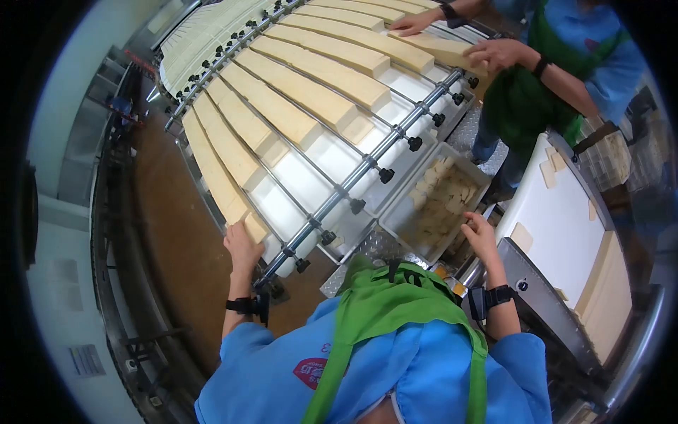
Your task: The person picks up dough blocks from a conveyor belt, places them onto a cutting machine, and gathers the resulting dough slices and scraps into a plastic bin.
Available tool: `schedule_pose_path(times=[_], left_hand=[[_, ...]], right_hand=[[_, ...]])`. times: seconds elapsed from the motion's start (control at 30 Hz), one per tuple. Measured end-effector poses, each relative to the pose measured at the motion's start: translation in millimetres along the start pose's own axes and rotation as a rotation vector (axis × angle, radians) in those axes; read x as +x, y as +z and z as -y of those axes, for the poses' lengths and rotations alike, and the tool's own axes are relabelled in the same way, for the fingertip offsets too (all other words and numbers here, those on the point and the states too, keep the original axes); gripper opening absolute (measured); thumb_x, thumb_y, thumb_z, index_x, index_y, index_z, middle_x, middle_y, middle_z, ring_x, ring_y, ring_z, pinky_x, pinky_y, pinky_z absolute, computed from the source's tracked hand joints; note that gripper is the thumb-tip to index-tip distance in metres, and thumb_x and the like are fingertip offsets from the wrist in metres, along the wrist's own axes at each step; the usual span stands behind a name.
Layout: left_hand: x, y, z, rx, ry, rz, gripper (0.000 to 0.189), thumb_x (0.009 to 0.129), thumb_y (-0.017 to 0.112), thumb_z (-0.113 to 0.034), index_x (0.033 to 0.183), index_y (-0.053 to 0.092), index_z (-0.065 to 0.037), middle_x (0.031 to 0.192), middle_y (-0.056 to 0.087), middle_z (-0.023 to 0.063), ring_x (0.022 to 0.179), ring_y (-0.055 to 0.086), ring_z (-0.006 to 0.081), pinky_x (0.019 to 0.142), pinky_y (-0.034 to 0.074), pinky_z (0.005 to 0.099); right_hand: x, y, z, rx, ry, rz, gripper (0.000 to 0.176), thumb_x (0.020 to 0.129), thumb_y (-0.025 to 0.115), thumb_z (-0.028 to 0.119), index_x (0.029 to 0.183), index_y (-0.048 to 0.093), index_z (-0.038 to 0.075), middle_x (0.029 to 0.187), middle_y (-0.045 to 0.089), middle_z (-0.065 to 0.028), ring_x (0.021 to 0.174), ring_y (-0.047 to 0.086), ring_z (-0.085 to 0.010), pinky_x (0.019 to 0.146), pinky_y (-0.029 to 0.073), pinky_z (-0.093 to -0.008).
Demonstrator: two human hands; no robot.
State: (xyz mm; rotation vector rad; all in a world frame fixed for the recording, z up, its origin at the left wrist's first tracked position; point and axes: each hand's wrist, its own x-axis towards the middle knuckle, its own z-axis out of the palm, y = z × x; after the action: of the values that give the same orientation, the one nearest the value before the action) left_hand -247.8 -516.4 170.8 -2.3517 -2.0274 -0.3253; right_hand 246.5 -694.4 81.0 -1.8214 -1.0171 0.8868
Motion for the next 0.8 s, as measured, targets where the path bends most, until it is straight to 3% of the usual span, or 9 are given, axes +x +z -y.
schedule_pose_path(times=[0.13, 0.27, 0.33, 0.47, 0.6, 0.8], left_hand=[[1, -17, -9, -0.184, -0.160, 0.006, 0.073, 0.053, 0.068, -0.008, 0.118, 0.036, 0.000, 0.115, 0.039, 0.0194, 0.109, 0.035, 0.0370, 0.094, 0.030, 0.0431], [32, -51, -35, -0.423, -0.046, -0.189, 0.081, 0.055, 0.067, -0.012, 0.125, 0.031, 0.003, 0.117, 0.038, 0.0212, 0.110, 0.036, 0.0356, 0.096, 0.031, 0.0407], [64, -41, -43, -0.384, 0.119, -0.108, 0.082, 0.054, 0.070, -0.014, 0.124, 0.031, 0.004, 0.113, 0.036, 0.0224, 0.109, 0.035, 0.0368, 0.095, 0.031, 0.0412], [125, 19, -54, -0.428, 0.198, 0.009, 0.081, 0.051, 0.071, -0.025, 0.118, 0.038, 0.008, 0.109, 0.045, 0.0239, 0.105, 0.042, 0.0375, 0.094, 0.035, 0.0388], [158, 41, -67, -0.388, 0.130, 0.273, 0.083, 0.051, 0.072, -0.031, 0.117, 0.040, 0.008, 0.107, 0.051, 0.0304, 0.104, 0.048, 0.0397, 0.089, 0.040, 0.0389], [182, 36, -69, -0.373, 0.076, 0.597, 0.088, 0.052, 0.070, -0.035, 0.121, 0.038, 0.007, 0.113, 0.049, 0.0281, 0.109, 0.046, 0.0374, 0.091, 0.039, 0.0371]], right_hand=[[-13, -3, 8, 0.031, -0.059, -0.022, 0.031, 0.080, 0.057, 0.007, 0.109, 0.052, -0.002, 0.101, 0.055, -0.0094, 0.080, 0.056, -0.0124, 0.069, 0.045, -0.0252], [-25, -4, 8, 0.053, -0.020, 0.011, 0.030, 0.080, 0.056, 0.006, 0.109, 0.052, -0.002, 0.099, 0.056, -0.0085, 0.080, 0.056, -0.0129, 0.069, 0.045, -0.0249], [-25, 0, 7, 0.050, -0.032, 0.026, 0.030, 0.081, 0.056, 0.006, 0.109, 0.052, -0.001, 0.098, 0.057, -0.0078, 0.081, 0.056, -0.0130, 0.070, 0.045, -0.0245], [-29, 7, 11, 0.060, -0.083, 0.017, 0.029, 0.081, 0.056, 0.006, 0.108, 0.052, -0.001, 0.096, 0.058, -0.0067, 0.079, 0.056, -0.0123, 0.069, 0.045, -0.0238], [-34, 8, 10, 0.067, -0.076, 0.022, 0.028, 0.081, 0.055, 0.005, 0.108, 0.053, -0.001, 0.096, 0.059, -0.0063, 0.079, 0.056, -0.0115, 0.069, 0.045, -0.0233], [-40, 14, 4, 0.127, -0.044, 0.003, 0.027, 0.081, 0.053, 0.002, 0.107, 0.053, 0.000, 0.095, 0.060, -0.0053, 0.079, 0.055, -0.0097, 0.069, 0.044, -0.0225]])
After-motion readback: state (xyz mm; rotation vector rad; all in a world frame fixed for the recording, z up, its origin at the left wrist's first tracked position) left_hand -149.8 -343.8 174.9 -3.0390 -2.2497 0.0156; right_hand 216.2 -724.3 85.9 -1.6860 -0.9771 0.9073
